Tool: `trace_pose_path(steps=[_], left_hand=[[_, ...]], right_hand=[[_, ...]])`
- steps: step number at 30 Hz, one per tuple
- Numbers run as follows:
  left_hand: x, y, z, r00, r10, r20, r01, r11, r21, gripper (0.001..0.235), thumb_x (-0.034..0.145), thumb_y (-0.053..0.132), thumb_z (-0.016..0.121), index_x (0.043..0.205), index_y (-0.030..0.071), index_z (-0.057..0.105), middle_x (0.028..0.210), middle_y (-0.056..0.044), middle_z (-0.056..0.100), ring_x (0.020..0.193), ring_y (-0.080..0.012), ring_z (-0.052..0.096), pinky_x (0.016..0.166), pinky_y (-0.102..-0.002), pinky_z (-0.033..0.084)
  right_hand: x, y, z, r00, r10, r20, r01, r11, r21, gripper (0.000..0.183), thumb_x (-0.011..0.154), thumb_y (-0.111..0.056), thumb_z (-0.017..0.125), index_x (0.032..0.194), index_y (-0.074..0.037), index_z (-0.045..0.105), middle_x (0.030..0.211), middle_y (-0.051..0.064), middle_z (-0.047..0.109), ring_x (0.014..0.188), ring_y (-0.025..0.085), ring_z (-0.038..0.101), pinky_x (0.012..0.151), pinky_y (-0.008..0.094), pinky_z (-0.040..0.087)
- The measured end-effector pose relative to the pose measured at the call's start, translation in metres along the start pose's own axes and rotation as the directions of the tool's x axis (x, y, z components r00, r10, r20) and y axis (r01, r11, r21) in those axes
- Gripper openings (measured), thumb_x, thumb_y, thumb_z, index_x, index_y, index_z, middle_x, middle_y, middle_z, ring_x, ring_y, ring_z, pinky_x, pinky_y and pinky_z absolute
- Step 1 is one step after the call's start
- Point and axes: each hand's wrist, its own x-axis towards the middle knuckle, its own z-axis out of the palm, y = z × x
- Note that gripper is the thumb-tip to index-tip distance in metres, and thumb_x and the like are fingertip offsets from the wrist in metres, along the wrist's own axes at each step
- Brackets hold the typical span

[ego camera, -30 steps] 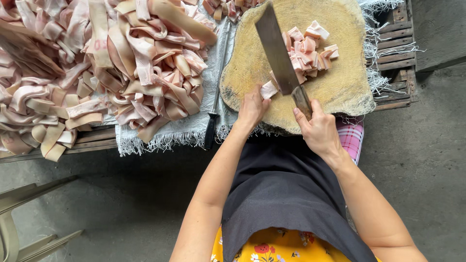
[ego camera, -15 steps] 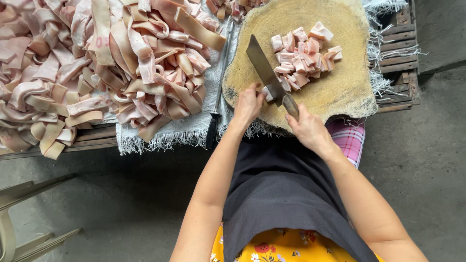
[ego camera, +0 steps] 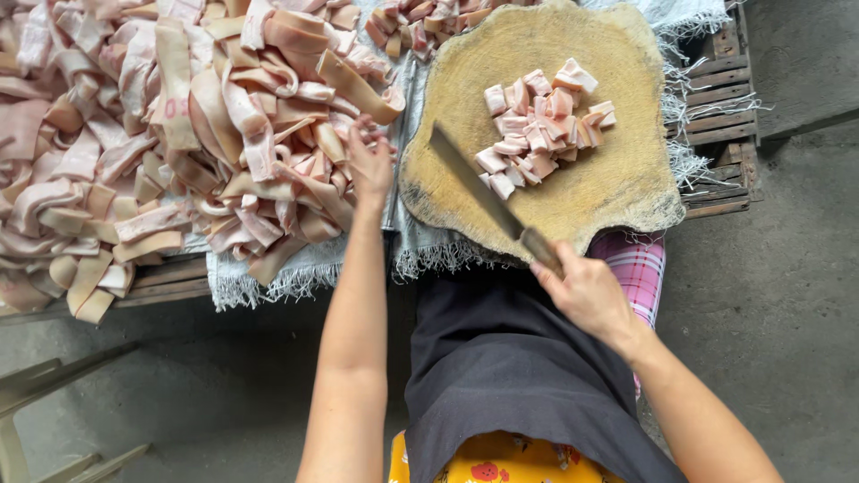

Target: The person uses a large cleaver to chop strips of pork belly into small cubes on a wooden cutting board. The chopped pieces are pushed aside on the board, and the person continues to process the pile of meat strips.

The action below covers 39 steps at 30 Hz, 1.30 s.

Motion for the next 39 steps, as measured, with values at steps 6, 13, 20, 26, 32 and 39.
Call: trace_pose_path(steps=[6, 13, 20, 26, 32, 39], left_hand=[[0.095, -0.036, 0.02, 0.954, -0.026, 0.298, -0.145, 0.832, 0.536, 0.06, 0.098, 0.028, 0.055, 0.155, 0.019, 0.039, 0.117, -0.025, 0.072, 0.113, -0.0426, 0.064, 0.105, -0.047, 0.043], [0.124, -0.083, 0.052, 0.996, -0.08, -0.028, 0.082, 0.83, 0.551, 0.043, 0.1, 0.028, 0.057, 0.136, 0.007, 0.055, 0.123, -0.028, 0.066, 0.117, -0.041, 0.064, 0.107, -0.045, 0.045], [0.082, 0.038, 0.004, 0.987, -0.156, 0.03, 0.158, 0.939, -0.305, 0.041, 0.096, 0.007, 0.043, 0.137, 0.009, 0.039, 0.13, -0.022, 0.062, 0.092, -0.0263, 0.075, 0.071, -0.036, 0.065], [-0.019, 0.152, -0.034, 0.688, -0.181, 0.703, 0.454, 0.863, -0.222, 0.093, 0.089, 0.002, 0.063, 0.162, 0.03, 0.013, 0.131, -0.03, 0.06, 0.077, -0.0271, 0.067, 0.067, -0.041, 0.063], [-0.065, 0.098, 0.024, 0.506, -0.106, 0.856, -0.039, 0.989, 0.146, 0.075, 0.097, 0.02, 0.07, 0.156, 0.013, 0.023, 0.132, -0.034, 0.059, 0.09, -0.0357, 0.067, 0.069, -0.046, 0.06], [-0.091, 0.079, -0.025, 0.49, -0.402, 0.774, 0.385, 0.896, 0.222, 0.074, 0.086, 0.033, 0.072, 0.147, 0.011, 0.036, 0.119, -0.022, 0.069, 0.082, -0.0219, 0.075, 0.052, -0.036, 0.06]], right_hand=[[0.001, 0.016, 0.001, 0.99, 0.127, 0.064, -0.119, 0.986, -0.12, 0.033, 0.096, -0.035, 0.064, 0.113, -0.007, 0.06, 0.071, 0.02, 0.073, 0.064, 0.04, 0.074, 0.055, 0.049, 0.059], [0.04, 0.06, -0.021, 0.962, 0.259, -0.084, -0.272, 0.931, -0.244, 0.034, 0.103, -0.035, 0.058, 0.117, -0.004, 0.056, 0.073, 0.024, 0.071, 0.064, 0.042, 0.072, 0.057, 0.052, 0.058], [0.054, 0.065, -0.017, 0.943, 0.289, -0.163, -0.306, 0.948, -0.084, 0.038, 0.103, -0.038, 0.062, 0.116, -0.002, 0.057, 0.074, 0.028, 0.07, 0.069, 0.046, 0.07, 0.061, 0.054, 0.055], [0.035, 0.04, -0.024, 0.84, 0.538, 0.065, -0.54, 0.821, 0.183, 0.043, 0.099, -0.04, 0.059, 0.122, -0.003, 0.057, 0.075, 0.027, 0.07, 0.069, 0.046, 0.074, 0.065, 0.055, 0.057], [0.013, 0.052, 0.007, 0.928, 0.357, -0.11, -0.353, 0.934, 0.05, 0.044, 0.102, -0.034, 0.061, 0.125, 0.002, 0.052, 0.084, 0.033, 0.069, 0.086, 0.054, 0.068, 0.074, 0.059, 0.053], [0.036, 0.059, -0.009, 0.896, 0.431, 0.107, -0.437, 0.898, 0.043, 0.044, 0.098, -0.031, 0.058, 0.117, 0.008, 0.049, 0.073, 0.031, 0.073, 0.078, 0.048, 0.074, 0.082, 0.054, 0.055]])
